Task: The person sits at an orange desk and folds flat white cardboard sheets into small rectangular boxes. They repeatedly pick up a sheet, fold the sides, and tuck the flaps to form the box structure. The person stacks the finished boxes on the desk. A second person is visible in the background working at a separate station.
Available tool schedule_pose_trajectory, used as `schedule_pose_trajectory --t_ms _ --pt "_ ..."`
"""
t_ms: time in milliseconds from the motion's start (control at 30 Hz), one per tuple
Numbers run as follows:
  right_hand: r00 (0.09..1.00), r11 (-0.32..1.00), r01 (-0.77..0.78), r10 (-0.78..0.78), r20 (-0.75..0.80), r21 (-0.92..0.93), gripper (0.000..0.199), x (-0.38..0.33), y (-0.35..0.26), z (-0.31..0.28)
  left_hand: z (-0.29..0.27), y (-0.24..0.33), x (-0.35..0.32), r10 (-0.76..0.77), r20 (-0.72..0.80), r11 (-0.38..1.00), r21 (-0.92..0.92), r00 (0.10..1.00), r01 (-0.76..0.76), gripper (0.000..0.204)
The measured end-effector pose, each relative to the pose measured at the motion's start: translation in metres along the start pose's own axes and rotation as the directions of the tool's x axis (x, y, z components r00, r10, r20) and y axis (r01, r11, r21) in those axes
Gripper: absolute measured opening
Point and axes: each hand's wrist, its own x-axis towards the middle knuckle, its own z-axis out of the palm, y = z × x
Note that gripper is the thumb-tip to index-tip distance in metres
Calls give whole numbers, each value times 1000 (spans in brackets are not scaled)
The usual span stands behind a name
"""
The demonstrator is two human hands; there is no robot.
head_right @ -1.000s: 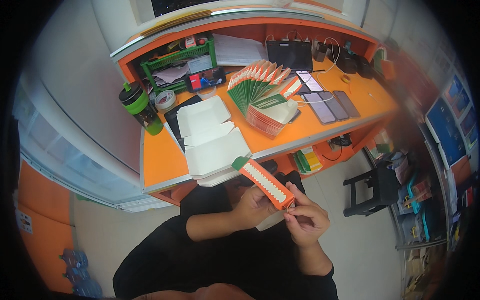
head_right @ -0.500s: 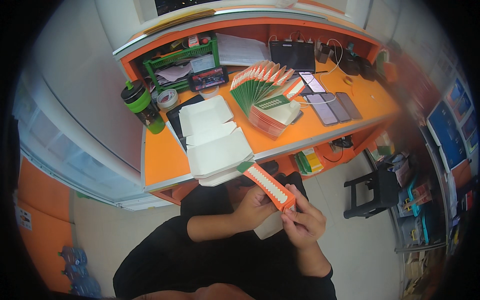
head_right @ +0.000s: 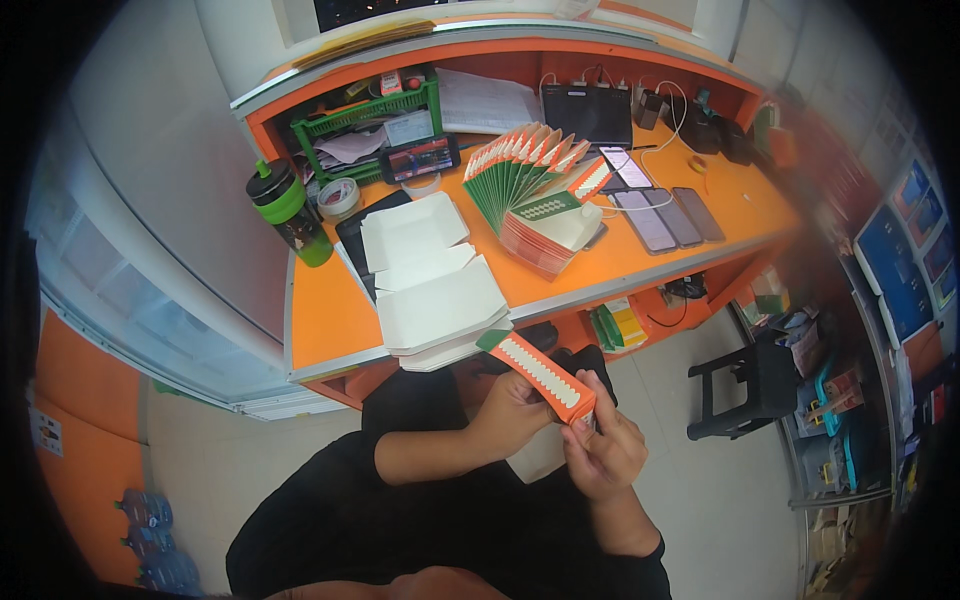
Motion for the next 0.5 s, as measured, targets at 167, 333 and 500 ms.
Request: schedule_pose_trajectory --t_ms 167,333,500 --pt "998 982 -51 42 -50 -180 15 -7 -3 -3 1 2 1 124 141 981 132 982 -143 24" --pt "999 967 40 -42 0 -251 17 -5 -4 -17 10 23 -6 59 267 998 -49 962 -48 21" --pt "829 813 -440 531 -176 382 55 -29 25 -54 -1 29 -3 153 454 844 402 878 -355 18"
